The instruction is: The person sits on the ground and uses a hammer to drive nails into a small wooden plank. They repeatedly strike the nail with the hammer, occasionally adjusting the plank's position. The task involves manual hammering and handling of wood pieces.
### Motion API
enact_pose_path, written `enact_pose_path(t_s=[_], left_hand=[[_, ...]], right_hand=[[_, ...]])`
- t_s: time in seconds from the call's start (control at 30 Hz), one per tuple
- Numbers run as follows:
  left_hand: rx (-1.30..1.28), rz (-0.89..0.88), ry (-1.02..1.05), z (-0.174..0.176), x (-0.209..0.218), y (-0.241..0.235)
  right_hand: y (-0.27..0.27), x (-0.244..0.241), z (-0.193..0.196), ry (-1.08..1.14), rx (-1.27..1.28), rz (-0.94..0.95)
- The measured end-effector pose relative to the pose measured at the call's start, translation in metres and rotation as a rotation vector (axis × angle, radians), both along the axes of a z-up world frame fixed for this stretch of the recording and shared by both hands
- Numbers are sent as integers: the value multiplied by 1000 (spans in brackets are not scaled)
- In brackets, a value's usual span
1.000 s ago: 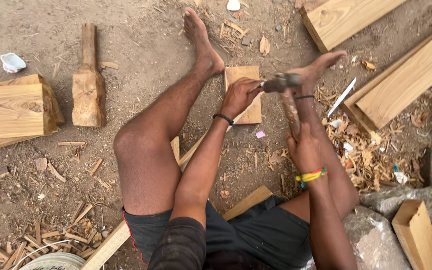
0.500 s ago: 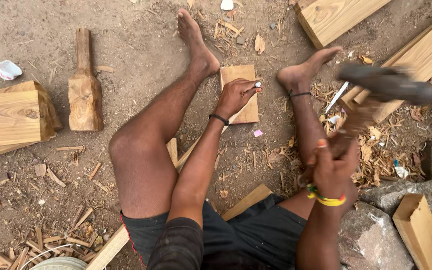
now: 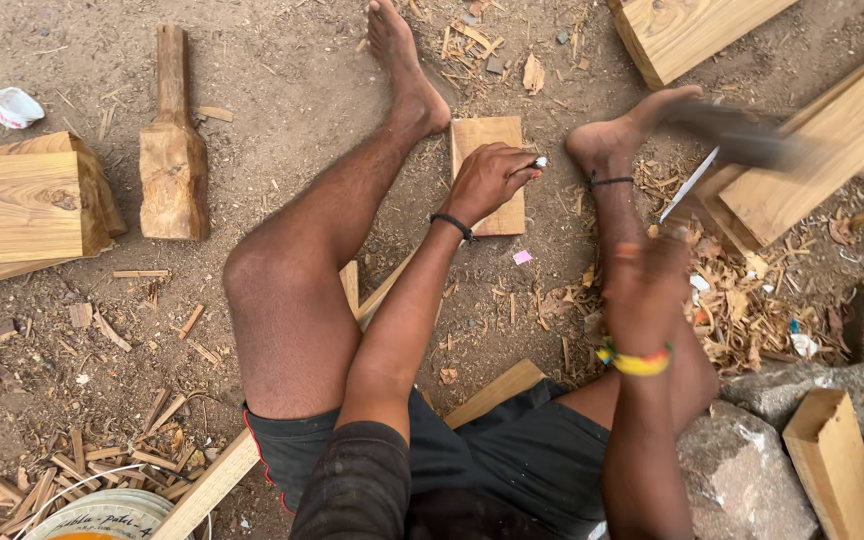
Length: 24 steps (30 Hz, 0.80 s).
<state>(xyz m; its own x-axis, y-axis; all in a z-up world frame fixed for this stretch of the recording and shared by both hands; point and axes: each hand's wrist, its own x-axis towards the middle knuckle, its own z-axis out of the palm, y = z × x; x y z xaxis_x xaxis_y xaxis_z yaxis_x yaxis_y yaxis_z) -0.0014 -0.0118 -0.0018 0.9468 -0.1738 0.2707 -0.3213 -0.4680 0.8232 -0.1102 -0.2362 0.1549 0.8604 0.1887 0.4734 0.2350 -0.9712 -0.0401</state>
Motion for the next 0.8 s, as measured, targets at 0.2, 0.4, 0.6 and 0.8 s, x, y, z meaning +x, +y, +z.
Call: enact_pose_path(t_s=[0.2, 0.4, 0.6, 0.8], left_hand=[[69, -6, 11, -5, -2, -4], [-131, 153, 72, -8, -13, 11], [-106, 160, 26, -1, -17, 17], [-113, 141, 65, 8, -16, 17]], right_hand=[[-14, -8, -40, 535, 331, 61], [-10, -37, -40, 572, 555, -71], [-14, -46, -20, 476, 747, -40], [-14, -30, 15, 274, 782, 47]])
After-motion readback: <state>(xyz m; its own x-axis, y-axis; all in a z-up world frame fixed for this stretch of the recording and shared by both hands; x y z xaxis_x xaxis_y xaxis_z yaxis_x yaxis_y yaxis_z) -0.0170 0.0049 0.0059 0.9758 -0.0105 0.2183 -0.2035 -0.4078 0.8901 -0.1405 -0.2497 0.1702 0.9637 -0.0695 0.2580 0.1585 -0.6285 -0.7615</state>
